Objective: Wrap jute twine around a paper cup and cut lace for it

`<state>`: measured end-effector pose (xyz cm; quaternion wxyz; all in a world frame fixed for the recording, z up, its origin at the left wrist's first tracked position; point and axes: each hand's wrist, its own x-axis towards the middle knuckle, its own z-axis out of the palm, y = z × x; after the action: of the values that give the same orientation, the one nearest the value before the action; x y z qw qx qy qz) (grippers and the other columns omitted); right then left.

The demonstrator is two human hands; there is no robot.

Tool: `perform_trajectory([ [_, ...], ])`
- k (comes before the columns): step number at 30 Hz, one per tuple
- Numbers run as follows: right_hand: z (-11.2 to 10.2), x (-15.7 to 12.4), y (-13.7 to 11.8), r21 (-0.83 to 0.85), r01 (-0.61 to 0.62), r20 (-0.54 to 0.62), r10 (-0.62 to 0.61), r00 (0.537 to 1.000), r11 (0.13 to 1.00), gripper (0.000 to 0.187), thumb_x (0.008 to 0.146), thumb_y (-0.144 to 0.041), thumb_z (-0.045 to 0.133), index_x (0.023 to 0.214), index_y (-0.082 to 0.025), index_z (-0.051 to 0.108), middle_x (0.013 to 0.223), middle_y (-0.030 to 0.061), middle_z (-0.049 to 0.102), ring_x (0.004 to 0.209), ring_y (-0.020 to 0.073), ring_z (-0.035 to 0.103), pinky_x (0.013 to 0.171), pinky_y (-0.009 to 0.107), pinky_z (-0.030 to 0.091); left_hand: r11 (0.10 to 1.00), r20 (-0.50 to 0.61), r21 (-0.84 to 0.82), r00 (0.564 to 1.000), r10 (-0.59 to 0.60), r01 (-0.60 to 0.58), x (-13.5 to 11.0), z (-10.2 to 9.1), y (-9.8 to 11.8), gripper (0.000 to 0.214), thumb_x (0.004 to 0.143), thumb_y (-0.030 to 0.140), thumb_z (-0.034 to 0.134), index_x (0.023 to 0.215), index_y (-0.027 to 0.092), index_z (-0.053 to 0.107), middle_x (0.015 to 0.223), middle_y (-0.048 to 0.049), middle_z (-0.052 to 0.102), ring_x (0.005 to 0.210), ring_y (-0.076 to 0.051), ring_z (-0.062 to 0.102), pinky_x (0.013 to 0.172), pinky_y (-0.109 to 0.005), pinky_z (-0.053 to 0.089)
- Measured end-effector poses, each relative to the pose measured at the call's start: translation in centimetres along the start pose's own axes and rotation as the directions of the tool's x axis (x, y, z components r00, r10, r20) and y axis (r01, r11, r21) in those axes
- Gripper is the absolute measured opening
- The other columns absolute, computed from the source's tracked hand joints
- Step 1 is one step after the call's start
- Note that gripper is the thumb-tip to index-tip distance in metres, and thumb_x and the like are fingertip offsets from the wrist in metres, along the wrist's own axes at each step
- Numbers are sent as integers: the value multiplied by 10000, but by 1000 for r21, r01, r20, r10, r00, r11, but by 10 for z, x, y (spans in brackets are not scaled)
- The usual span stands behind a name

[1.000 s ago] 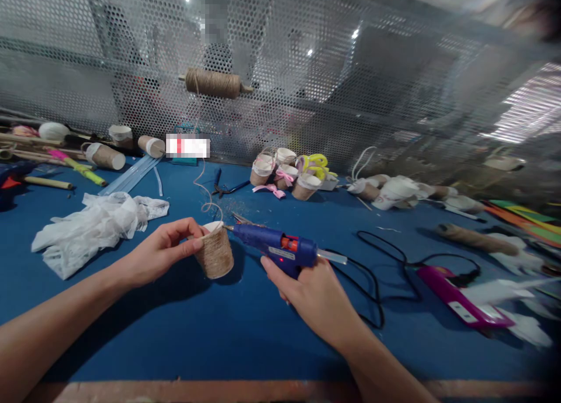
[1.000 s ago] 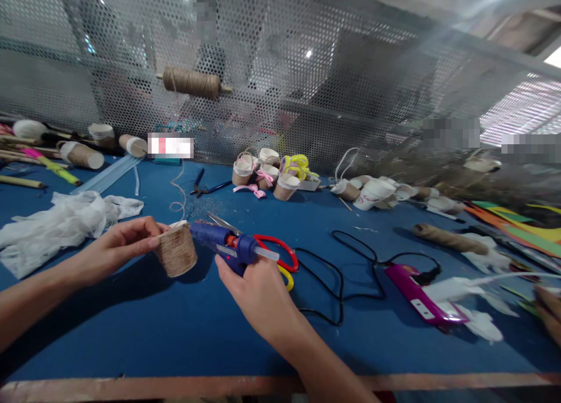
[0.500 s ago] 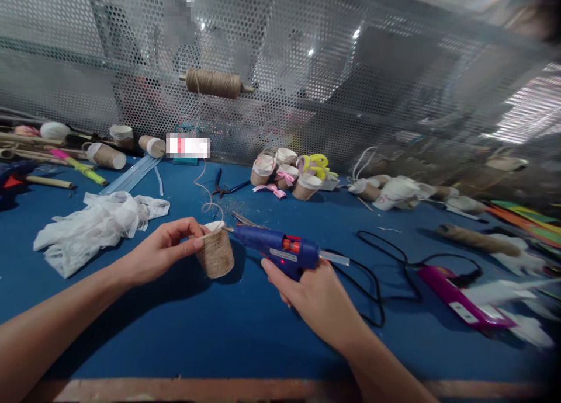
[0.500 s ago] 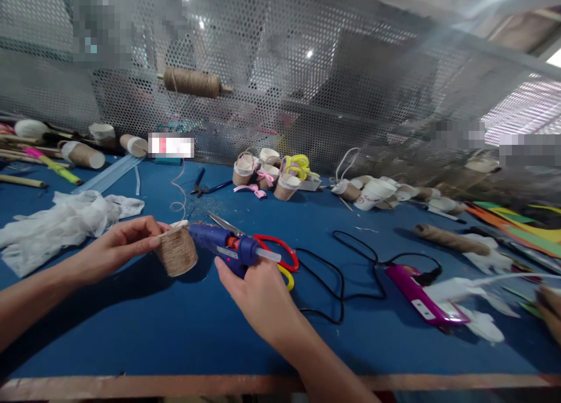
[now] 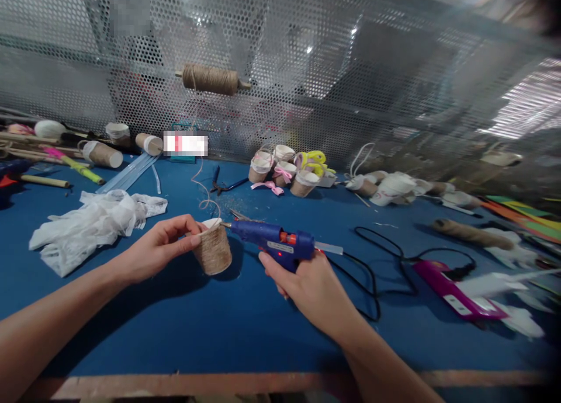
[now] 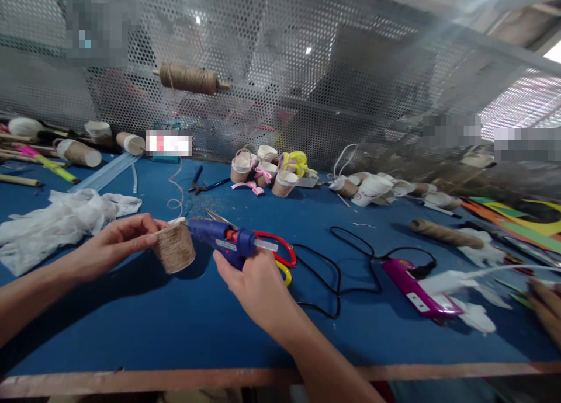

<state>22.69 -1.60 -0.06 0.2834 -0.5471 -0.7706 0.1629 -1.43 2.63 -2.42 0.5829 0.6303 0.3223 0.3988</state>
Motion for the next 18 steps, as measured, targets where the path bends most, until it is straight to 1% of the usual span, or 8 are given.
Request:
perform_trajectory([
  [2,1,1,2,-10,0,-1,0,1000,1000,318,842,-346,466,630,-187,641,406,0,545,363,123,510,396,226,429,1000,-5,10,1000,-1,1,0,0,0,231,783,350,599,676,158,527,868,-48,625,885,-180,542,781,-294,399],
  [5,1,1,2,-18,-12,-2,12,1000,1000,334,839,-338,475,573,-185,607,409,3,551,367,119,518,403,223,432,1000,-6,15,1000,3,-3,0,-1,-2,221,786,342,597,680,159,529,883,-47,623,886,-176,543,783,-290,400],
  [8,0,1,-2,8,-62,6,62,998,998,348,828,-335,492,515,-191,545,406,0,554,363,117,523,408,225,442,1000,3,-3,1000,14,-14,-1,-1,-2,211,789,329,597,684,161,527,902,-44,624,885,-169,548,797,-289,402],
  [11,-1,0,-7,41,-112,21,111,994,993,373,815,-353,506,474,-206,469,388,-9,540,365,122,529,426,233,459,1000,4,3,1000,9,-9,0,-1,-2,215,790,334,594,682,163,523,878,-41,623,868,-169,554,792,-291,406],
  [16,-1,-1,-14,87,-194,28,192,981,977,336,793,-374,522,507,-208,463,376,-21,516,336,122,496,372,230,424,998,-24,57,1000,14,-12,1,0,0,243,784,368,591,669,162,531,828,-44,612,863,-181,542,775,-290,407],
  [18,-1,-1,-16,99,-184,21,183,983,978,305,790,-369,522,537,-206,472,369,-31,500,329,120,481,364,230,411,998,-30,58,999,19,-18,1,0,0,231,784,355,592,674,157,543,818,-39,609,841,-172,536,768,-283,405],
])
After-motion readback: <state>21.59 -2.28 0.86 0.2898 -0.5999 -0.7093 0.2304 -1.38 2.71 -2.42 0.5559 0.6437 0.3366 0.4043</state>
